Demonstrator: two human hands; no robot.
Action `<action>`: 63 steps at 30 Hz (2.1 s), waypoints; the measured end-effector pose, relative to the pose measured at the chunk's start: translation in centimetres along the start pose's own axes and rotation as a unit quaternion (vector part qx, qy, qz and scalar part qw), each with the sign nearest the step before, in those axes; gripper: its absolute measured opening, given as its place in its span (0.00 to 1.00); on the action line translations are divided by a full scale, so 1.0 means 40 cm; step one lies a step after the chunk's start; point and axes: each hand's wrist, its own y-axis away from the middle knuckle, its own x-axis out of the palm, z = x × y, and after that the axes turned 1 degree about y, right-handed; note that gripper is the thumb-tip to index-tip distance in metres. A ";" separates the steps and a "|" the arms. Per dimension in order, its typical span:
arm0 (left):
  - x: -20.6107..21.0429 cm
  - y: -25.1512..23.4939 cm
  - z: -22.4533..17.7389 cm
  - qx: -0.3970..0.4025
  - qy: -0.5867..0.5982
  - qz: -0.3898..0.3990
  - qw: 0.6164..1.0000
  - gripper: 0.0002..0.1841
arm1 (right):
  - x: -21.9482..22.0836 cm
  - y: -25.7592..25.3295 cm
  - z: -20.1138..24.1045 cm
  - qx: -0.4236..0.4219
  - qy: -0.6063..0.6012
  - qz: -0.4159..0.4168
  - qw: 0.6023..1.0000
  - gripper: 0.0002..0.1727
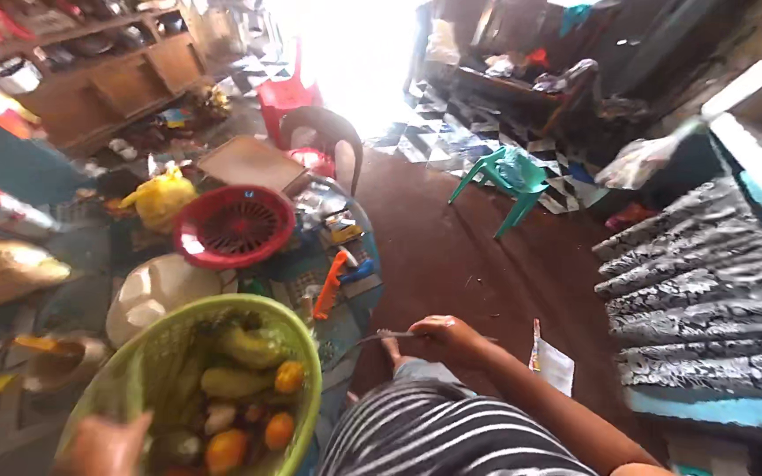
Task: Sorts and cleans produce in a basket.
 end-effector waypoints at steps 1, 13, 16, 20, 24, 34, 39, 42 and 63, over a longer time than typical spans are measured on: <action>0.007 0.006 -0.016 0.006 -0.014 0.011 1.000 0.39 | -0.007 -0.002 0.020 0.007 0.007 -0.001 1.000 0.16; -0.115 -0.010 -0.074 -0.037 -0.015 -0.050 0.998 0.40 | 0.084 -0.062 -0.028 -0.093 0.072 0.009 0.993 0.15; -0.043 -0.053 -0.033 -0.034 -0.043 -0.063 0.996 0.55 | 0.083 -0.075 -0.011 -0.122 0.077 0.011 0.990 0.15; 0.041 0.027 -0.063 0.101 -0.033 0.020 0.994 0.26 | 0.080 -0.080 -0.024 -0.112 0.075 0.001 0.991 0.15; 0.181 0.015 -0.035 0.232 -0.150 0.186 0.943 0.40 | 0.077 -0.078 -0.025 -0.104 0.085 0.003 0.991 0.15; 0.045 -0.048 0.004 0.444 -0.259 0.144 0.846 0.30 | 0.081 -0.065 -0.056 -0.088 0.059 -0.029 0.994 0.16; -0.122 -0.019 -0.063 0.472 -0.122 0.063 0.871 0.30 | 0.065 -0.078 -0.065 -0.058 0.011 -0.021 0.998 0.19; -0.076 -0.049 -0.139 0.514 -0.122 0.041 0.848 0.22 | 0.070 -0.112 -0.032 -0.084 -0.041 -0.033 0.995 0.19; -0.123 0.216 -0.259 -0.016 -0.113 0.296 0.948 0.32 | 0.137 -0.156 0.002 -0.109 -0.150 -0.045 0.982 0.15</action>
